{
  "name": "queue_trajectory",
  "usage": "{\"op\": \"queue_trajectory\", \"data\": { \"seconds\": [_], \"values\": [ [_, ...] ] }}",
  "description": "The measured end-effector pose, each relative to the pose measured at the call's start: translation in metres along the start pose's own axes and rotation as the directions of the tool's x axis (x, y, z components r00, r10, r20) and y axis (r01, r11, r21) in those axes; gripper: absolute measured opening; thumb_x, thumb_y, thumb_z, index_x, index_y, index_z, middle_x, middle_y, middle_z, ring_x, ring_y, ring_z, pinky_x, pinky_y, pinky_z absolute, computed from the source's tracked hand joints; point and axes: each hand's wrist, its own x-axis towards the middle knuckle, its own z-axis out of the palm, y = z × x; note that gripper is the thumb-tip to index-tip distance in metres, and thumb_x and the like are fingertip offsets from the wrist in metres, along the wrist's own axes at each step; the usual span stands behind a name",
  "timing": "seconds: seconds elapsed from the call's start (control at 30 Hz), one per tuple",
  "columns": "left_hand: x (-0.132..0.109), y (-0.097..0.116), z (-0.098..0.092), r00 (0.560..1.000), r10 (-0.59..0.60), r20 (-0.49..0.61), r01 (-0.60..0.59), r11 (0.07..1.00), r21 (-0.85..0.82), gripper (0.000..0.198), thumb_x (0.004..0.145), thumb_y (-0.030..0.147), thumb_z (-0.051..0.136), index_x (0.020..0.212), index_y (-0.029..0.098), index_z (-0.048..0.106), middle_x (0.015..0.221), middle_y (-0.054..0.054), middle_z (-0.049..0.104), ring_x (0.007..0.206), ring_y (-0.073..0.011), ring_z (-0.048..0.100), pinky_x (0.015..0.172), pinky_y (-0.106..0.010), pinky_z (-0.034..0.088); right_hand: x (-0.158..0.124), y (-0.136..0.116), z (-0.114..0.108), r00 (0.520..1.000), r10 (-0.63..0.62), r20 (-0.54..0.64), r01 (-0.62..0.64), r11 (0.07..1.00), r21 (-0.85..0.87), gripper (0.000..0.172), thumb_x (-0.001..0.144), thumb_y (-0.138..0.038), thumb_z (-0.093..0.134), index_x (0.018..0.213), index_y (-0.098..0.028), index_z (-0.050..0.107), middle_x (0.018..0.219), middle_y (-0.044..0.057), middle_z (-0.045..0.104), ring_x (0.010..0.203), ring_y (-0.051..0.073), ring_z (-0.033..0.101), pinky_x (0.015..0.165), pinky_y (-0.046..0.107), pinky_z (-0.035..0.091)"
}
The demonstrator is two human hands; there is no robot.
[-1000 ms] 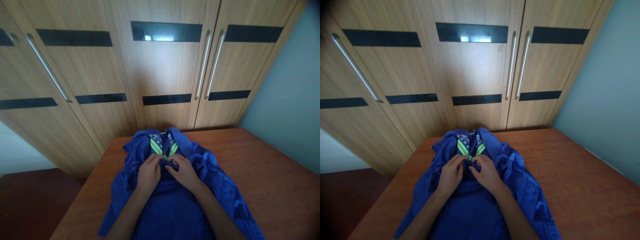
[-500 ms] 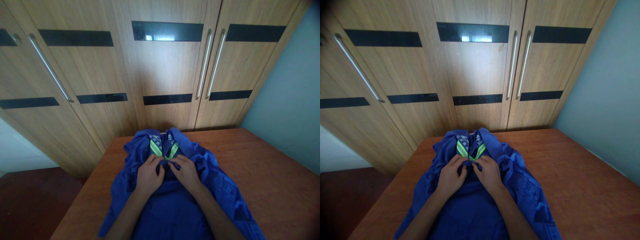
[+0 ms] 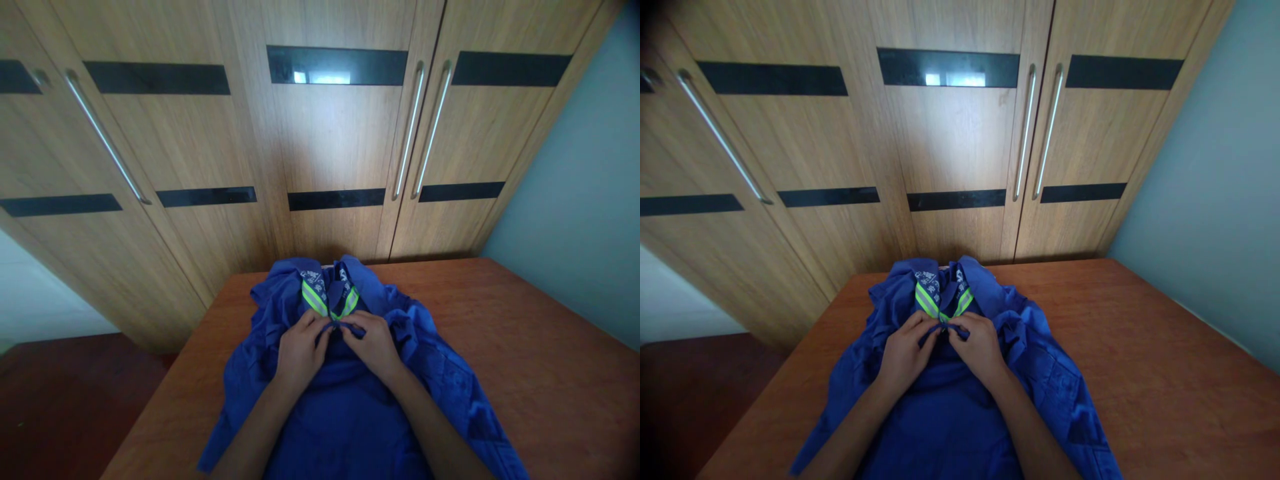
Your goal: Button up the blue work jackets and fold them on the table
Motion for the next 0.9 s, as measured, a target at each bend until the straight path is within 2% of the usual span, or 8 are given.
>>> {"op": "queue_trajectory", "data": {
  "seconds": [0.17, 0.37, 0.5, 0.57, 0.67, 0.8, 0.83, 0.9],
  "values": [
    [0.0, 0.002, 0.003, 0.999, -0.013, 0.032, 0.015, 0.998, -0.058, 0.03, 0.09, 0.014, 0.043, 0.107, 0.026, 0.064, 0.094, -0.002, 0.059, 0.086, -0.0147, 0.06, 0.077, -0.024, 0.05, -0.002, 0.001, 0.003, 1.0, -0.002, 0.021, 0.003, 0.998, -0.061, 0.017, 0.077, -0.013, 0.059, 0.083, -0.022, 0.072, 0.076, 0.001, 0.071, 0.069, 0.016, 0.065, 0.067, 0.026, 0.05],
    [0.002, 0.007, 0.001, 0.996, -0.043, 0.079, 0.056, 0.986, -0.157, 0.028, 0.09, 0.013, 0.042, 0.098, 0.024, 0.066, 0.092, -0.002, 0.06, 0.085, -0.0152, 0.06, 0.076, -0.024, 0.048, -0.004, 0.002, 0.008, 1.0, 0.026, -0.009, -0.027, 0.983, -0.179, 0.016, 0.08, -0.016, 0.057, 0.086, -0.023, 0.071, 0.08, 0.002, 0.07, 0.073, 0.017, 0.065, 0.069, 0.026, 0.049],
    [0.004, 0.006, -0.004, 0.998, -0.044, 0.049, 0.054, 0.973, -0.222, 0.027, 0.091, 0.018, 0.044, 0.103, 0.025, 0.067, 0.094, -0.003, 0.063, 0.089, -0.0158, 0.061, 0.08, -0.026, 0.048, -0.001, 0.003, 0.004, 0.992, 0.042, -0.122, -0.066, 0.977, -0.203, 0.019, 0.081, -0.021, 0.054, 0.088, -0.022, 0.072, 0.081, 0.003, 0.071, 0.071, 0.017, 0.065, 0.069, 0.026, 0.049],
    [0.006, 0.001, -0.011, 0.998, -0.065, -0.011, 0.06, 0.966, -0.253, 0.025, 0.089, 0.018, 0.046, 0.099, 0.023, 0.068, 0.093, -0.003, 0.064, 0.09, -0.0162, 0.061, 0.081, -0.026, 0.048, 0.001, 0.007, -0.005, 0.967, 0.07, -0.243, -0.122, 0.971, -0.204, 0.019, 0.081, -0.024, 0.054, 0.087, -0.02, 0.072, 0.078, 0.004, 0.071, 0.066, 0.017, 0.063, 0.067, 0.027, 0.048],
    [0.009, -0.015, -0.026, 0.969, -0.178, -0.171, 0.128, 0.955, -0.269, 0.02, 0.082, 0.018, 0.049, 0.084, 0.02, 0.069, 0.085, -0.002, 0.065, 0.084, -0.0167, 0.062, 0.079, -0.027, 0.047, 0.004, 0.017, -0.027, 0.887, 0.152, -0.436, -0.249, 0.953, -0.174, 0.023, 0.079, -0.034, 0.055, 0.082, -0.017, 0.071, 0.062, 0.0, 0.062, 0.055, 0.014, 0.053, 0.059, 0.025, 0.044],
    [0.011, -0.04, -0.044, 0.841, -0.406, -0.358, 0.329, 0.908, -0.259, 0.016, 0.075, 0.022, 0.049, 0.074, 0.019, 0.065, 0.077, 0.0, 0.063, 0.078, -0.018, 0.06, 0.076, -0.028, 0.046, 0.005, 0.034, -0.052, 0.756, 0.319, -0.572, -0.381, 0.925, 0.013, 0.028, 0.081, -0.04, 0.051, 0.074, -0.017, 0.064, 0.06, -0.002, 0.056, 0.056, 0.014, 0.05, 0.056, 0.024, 0.04],
    [0.011, -0.044, -0.046, 0.826, -0.433, -0.36, 0.369, 0.899, -0.236, 0.017, 0.075, 0.023, 0.049, 0.074, 0.019, 0.065, 0.077, -0.001, 0.063, 0.078, -0.0188, 0.06, 0.076, -0.029, 0.046, 0.005, 0.037, -0.055, 0.745, 0.349, -0.569, -0.394, 0.918, 0.047, 0.028, 0.082, -0.04, 0.049, 0.073, -0.017, 0.062, 0.062, -0.001, 0.057, 0.058, 0.015, 0.051, 0.057, 0.025, 0.041],
    [0.011, -0.048, -0.046, 0.844, -0.433, -0.316, 0.409, 0.901, -0.144, 0.018, 0.077, 0.025, 0.047, 0.077, 0.019, 0.064, 0.081, -0.002, 0.063, 0.081, -0.0206, 0.06, 0.076, -0.031, 0.046, 0.006, 0.039, -0.056, 0.776, 0.349, -0.525, -0.394, 0.919, 0.027, 0.028, 0.083, -0.041, 0.046, 0.074, -0.018, 0.06, 0.067, 0.001, 0.06, 0.064, 0.017, 0.054, 0.062, 0.026, 0.043]
  ]
}}
